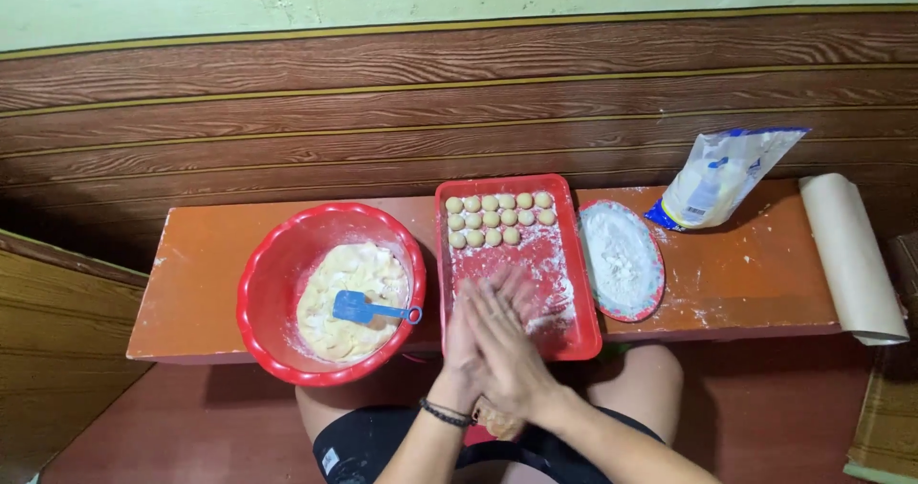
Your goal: Forming small balls of dough by hand and arranging them on a tray.
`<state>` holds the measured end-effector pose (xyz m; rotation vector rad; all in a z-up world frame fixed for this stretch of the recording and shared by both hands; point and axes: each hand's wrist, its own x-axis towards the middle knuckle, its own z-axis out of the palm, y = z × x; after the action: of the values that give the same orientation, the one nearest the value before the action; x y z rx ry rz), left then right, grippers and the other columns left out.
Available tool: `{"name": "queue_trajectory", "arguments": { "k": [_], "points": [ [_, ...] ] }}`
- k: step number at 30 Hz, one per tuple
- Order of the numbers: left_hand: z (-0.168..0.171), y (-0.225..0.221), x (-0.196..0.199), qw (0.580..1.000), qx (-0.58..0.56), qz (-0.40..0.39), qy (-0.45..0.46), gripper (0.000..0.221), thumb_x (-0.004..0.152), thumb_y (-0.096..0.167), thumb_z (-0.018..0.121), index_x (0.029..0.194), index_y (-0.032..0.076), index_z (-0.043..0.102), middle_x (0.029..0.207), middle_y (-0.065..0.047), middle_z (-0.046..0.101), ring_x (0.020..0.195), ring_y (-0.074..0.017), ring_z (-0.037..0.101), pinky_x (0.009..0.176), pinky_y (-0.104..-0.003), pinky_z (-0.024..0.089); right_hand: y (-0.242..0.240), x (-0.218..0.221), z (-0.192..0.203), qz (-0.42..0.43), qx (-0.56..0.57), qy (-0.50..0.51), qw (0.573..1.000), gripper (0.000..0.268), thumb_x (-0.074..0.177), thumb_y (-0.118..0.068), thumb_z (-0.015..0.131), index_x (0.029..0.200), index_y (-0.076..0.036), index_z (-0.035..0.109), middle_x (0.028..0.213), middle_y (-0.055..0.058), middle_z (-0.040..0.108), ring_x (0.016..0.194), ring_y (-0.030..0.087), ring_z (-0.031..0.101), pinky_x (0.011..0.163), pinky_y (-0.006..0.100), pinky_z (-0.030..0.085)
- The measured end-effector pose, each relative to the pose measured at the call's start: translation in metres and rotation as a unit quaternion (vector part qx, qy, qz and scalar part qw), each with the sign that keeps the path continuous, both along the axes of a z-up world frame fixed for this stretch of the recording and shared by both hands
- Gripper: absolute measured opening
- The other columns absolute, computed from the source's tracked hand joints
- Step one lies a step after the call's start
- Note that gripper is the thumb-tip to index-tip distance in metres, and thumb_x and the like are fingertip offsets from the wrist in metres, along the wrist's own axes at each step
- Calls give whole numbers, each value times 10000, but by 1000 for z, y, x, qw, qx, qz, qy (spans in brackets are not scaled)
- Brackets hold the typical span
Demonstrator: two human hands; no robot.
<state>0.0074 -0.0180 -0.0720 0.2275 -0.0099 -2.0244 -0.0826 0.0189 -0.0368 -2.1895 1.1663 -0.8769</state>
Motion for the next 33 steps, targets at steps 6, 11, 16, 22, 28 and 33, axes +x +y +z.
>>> {"name": "queue_trajectory", "arguments": {
  "k": [6, 11, 16, 22, 28, 33],
  "points": [
    [53, 40, -15, 944, 88, -104, -301, 647, 988, 542, 357, 1481, 145, 491, 1369, -92, 595, 1143, -176, 558, 973, -347, 459, -31, -8, 26, -100, -50, -49, 993, 617, 1045, -271, 246, 1607, -28, 172, 1704, 197, 143, 1598, 333, 86, 1312, 479, 12],
    [-20, 10, -14, 992, -20, -91, -80, 689, 1030, 490, 373, 1494, -14, 444, 1489, -201, 498, 1339, -367, 516, 1133, -467, 436, -8, 4, 15, -16, -35, -15, 999, 796, 1043, -623, 85, 1602, -72, 220, 1702, 165, 169, 1592, 381, 95, 1289, 557, 36],
    [35, 13, -3, 967, 139, 1, -214, 458, 957, 36, 466, 1388, -35, 606, 1309, -174, 642, 1116, -211, 588, 937, -294, 479, -43, -28, 3, -57, 97, 9, 994, 682, 956, -123, 367, 1612, -112, 178, 1715, 128, 69, 1582, 297, -37, 1272, 493, -67],
    [24, 9, -13, 960, 156, 29, -230, 319, 1042, 221, 557, 1216, -16, 681, 845, -120, 678, 606, -149, 638, 462, -210, 525, -43, -46, 14, -123, 40, -210, 969, 568, 1078, -299, 243, 1494, -7, 495, 1556, 201, 475, 1499, 392, 328, 1230, 518, 226],
    [40, 19, -19, 970, 58, 74, -222, 456, 1043, 78, 452, 1494, 32, 498, 1363, -255, 635, 1159, -295, 674, 941, -412, 591, -42, -32, -7, -137, -105, -93, 981, 547, 1076, -340, 338, 1505, -38, 491, 1621, 197, 381, 1524, 392, 275, 1244, 489, 206],
    [-28, 23, -26, 974, -137, 28, -176, 1098, 734, 789, 653, 1555, 121, 362, 1441, -125, 573, 1286, -243, 600, 1073, -499, 518, -23, -1, -3, -46, -38, -65, 996, 658, 1062, -446, 255, 1585, -55, 337, 1677, 214, 214, 1547, 414, 102, 1251, 521, 26]
  ]
}}
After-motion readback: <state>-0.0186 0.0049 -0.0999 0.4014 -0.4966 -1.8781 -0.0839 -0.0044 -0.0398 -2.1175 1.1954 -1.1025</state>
